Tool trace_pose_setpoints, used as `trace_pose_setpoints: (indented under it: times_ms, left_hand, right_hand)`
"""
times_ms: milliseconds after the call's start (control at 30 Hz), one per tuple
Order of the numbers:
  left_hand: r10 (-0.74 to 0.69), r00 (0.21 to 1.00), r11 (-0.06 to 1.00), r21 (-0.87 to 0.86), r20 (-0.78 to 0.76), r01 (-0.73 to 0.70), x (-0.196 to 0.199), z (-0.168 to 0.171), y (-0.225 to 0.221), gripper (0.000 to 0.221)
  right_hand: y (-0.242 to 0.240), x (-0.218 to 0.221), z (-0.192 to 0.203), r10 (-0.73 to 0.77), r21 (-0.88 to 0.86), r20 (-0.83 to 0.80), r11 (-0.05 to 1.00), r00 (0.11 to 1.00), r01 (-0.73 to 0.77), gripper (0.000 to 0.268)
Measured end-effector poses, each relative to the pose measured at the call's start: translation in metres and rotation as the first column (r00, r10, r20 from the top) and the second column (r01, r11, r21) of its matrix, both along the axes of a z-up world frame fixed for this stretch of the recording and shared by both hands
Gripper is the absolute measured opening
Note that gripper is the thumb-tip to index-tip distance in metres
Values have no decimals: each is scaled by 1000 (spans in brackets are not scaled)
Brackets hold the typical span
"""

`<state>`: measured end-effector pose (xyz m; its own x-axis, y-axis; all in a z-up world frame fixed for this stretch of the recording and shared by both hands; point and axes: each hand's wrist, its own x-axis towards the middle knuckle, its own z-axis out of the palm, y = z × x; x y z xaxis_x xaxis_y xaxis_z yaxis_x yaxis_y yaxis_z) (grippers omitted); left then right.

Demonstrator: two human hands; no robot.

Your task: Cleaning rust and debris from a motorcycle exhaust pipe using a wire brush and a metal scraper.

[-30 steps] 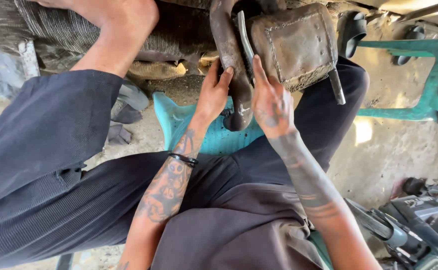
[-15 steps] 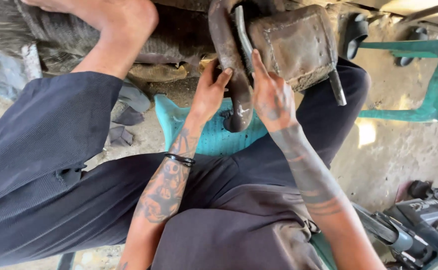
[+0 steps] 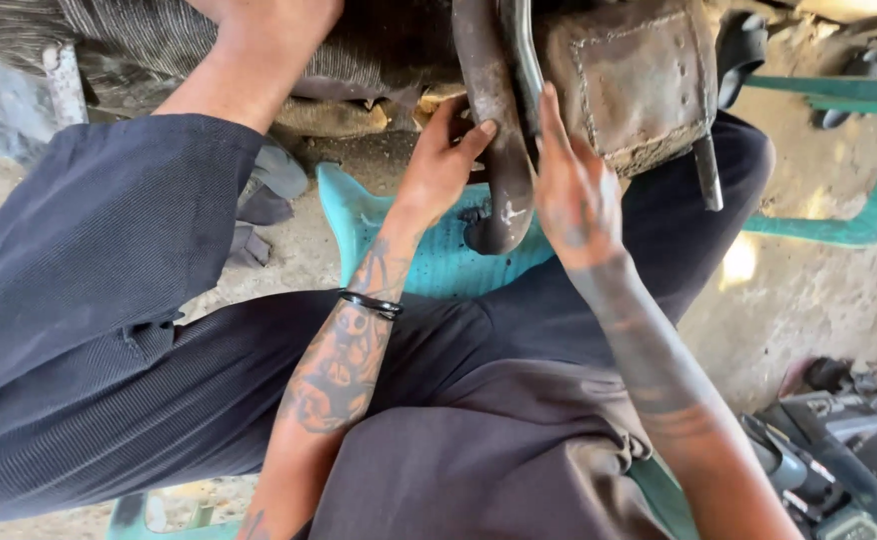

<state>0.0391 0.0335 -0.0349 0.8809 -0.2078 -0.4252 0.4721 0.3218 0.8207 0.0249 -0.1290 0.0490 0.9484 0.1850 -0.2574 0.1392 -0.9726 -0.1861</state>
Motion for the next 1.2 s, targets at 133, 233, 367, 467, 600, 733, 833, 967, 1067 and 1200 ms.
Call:
trace_pose_setpoints:
  times_ms: [133, 233, 367, 467, 600, 733, 833, 967, 1067, 1200]
  left_hand:
    - [-32, 999, 998, 53, 10, 31, 1, -1, 5, 52]
    - [-124, 991, 981, 143, -53, 131, 4, 0, 8, 73]
    - [-72, 995, 997, 15, -63, 73, -7, -9, -2, 74]
    - [-27, 999, 1000, 15, 30, 26, 0, -5, 6, 55]
    - [-84, 996, 990, 113, 35, 79, 8, -9, 8, 59]
    - [-110, 994, 994, 11, 13, 110, 2, -6, 5, 58]
    - [-29, 999, 1000, 0, 46, 29, -1, -11, 0, 51]
    - [-10, 998, 999, -36, 67, 12, 1, -19, 2, 56]
    - [-24, 1000, 999, -30, 14, 25, 0, -13, 6, 59]
    - [-114, 990, 992, 52, -86, 119, -1, -2, 5, 90]
  right_hand:
    - [-42, -93, 27, 36, -34, 9, 999, 999, -36, 56]
    - [-30, -75, 38, -21, -126, -20, 992, 1000, 18, 57]
    - [9, -6, 22, -140, -156, -199, 982, 970, 110, 71]
    - [1, -23, 20, -15, -57, -42, 998, 999, 12, 61]
    - [-42, -123, 37, -90, -47, -8, 995, 996, 90, 52]
    - [-12, -47, 28, -121, -168, -90, 980, 988, 105, 61]
    - [7, 14, 6, -53, -125, -77, 991, 996, 43, 73]
    - [-7, -31, 18, 23, -48, 77, 999, 997, -19, 53]
    - [-18, -82, 52, -82, -161, -73, 985, 994, 69, 57]
    - [-8, -27, 45, -64, -202, -159, 979, 985, 31, 84]
